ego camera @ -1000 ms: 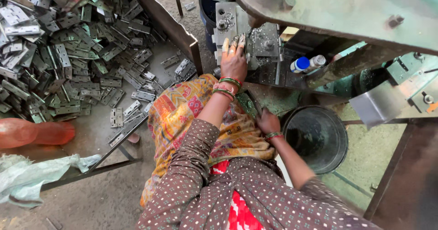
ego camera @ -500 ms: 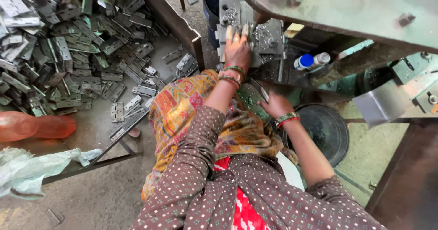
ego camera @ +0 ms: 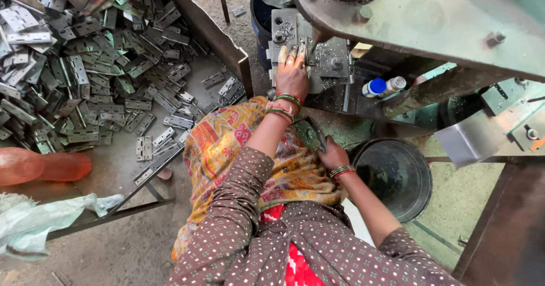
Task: The person sits at a manual press machine and repeatedly picks up small metal pieces from a bin. They place each piece into the press die, operate the lever to stamp the metal, and then remove the finished piece, continuing the cycle.
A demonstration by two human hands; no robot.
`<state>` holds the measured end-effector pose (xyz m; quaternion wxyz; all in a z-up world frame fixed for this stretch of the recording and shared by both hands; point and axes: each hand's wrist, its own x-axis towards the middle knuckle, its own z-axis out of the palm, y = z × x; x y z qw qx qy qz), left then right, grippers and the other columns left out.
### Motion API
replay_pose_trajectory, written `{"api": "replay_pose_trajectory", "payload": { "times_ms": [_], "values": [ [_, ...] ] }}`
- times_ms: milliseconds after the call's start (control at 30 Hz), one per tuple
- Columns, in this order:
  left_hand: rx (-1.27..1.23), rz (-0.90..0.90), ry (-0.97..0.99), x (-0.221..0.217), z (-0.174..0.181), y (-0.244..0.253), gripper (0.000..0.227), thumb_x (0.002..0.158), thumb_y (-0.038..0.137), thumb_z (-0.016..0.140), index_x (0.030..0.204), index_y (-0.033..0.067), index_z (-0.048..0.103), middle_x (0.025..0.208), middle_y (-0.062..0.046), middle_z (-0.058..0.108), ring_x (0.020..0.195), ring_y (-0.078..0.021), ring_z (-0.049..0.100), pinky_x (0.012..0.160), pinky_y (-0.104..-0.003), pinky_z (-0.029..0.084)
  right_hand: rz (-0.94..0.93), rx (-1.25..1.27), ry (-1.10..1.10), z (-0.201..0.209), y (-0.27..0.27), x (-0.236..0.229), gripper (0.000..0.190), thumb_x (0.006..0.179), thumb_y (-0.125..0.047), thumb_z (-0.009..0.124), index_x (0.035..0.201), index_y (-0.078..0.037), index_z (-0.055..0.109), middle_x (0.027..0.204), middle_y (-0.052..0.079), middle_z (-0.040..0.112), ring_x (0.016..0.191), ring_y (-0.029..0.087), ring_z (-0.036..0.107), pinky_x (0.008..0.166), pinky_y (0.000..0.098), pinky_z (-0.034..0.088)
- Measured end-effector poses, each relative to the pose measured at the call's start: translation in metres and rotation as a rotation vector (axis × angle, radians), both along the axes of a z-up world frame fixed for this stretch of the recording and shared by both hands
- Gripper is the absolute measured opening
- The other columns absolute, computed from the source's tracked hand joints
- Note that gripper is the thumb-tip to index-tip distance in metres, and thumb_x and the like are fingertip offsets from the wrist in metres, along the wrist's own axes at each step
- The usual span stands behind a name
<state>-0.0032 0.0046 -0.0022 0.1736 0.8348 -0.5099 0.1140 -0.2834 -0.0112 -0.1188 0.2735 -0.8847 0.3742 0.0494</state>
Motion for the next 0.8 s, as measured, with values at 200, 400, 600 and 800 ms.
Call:
{"api": "replay_pose_trajectory", "payload": {
  "times_ms": [200, 400, 600, 800],
  "values": [
    [-0.027, 0.014, 0.088, 0.013, -0.011, -0.009, 0.029, 0.097, 0.02, 0.058, 0.108, 0.0024, 0.078, 0.131, -0.012, 0.066, 0.128, -0.0299, 0.058, 0.12, -0.048, 0.029, 0.155, -0.107, 0.223, 0.047, -0.028, 0.022, 0.058, 0.088, -0.054, 0.071, 0.105, 0.001, 0.058, 0.084, 0.025, 0.07, 0.077, 0.044, 0.07, 0.068, 0.0545, 0.057],
    [-0.179, -0.034, 0.001, 0.027, -0.012, -0.018, 0.026, 0.09, 0.018, 0.06, 0.099, 0.002, 0.079, 0.12, -0.01, 0.07, 0.116, -0.0283, 0.062, 0.12, -0.051, 0.029, -0.023, -0.053, 0.044, -0.002, 0.007, -0.003, 0.04, 0.091, -0.039, 0.066, 0.106, -0.003, 0.058, 0.081, 0.025, 0.071, 0.073, 0.044, 0.07, 0.066, 0.0544, 0.056],
    [-0.091, -0.038, 0.013, 0.021, -0.007, -0.01, 0.024, 0.094, 0.019, 0.06, 0.097, 0.0031, 0.079, 0.125, -0.009, 0.069, 0.118, -0.0291, 0.062, 0.121, -0.051, 0.03, -0.014, -0.092, 0.054, -0.036, 0.015, -0.009, 0.039, 0.093, -0.035, 0.063, 0.116, -0.005, 0.055, 0.084, 0.027, 0.071, 0.073, 0.047, 0.068, 0.065, 0.0569, 0.054],
    [-0.155, -0.151, 0.188, 0.018, 0.005, 0.026, 0.025, 0.092, 0.025, 0.063, 0.098, 0.0066, 0.078, 0.13, -0.008, 0.068, 0.122, -0.0305, 0.062, 0.114, -0.051, 0.036, -0.024, -0.014, 0.081, 0.05, 0.008, 0.001, 0.053, 0.092, -0.046, 0.069, 0.118, -0.002, 0.053, 0.085, 0.026, 0.07, 0.079, 0.045, 0.069, 0.068, 0.0553, 0.053]
  ]
}}
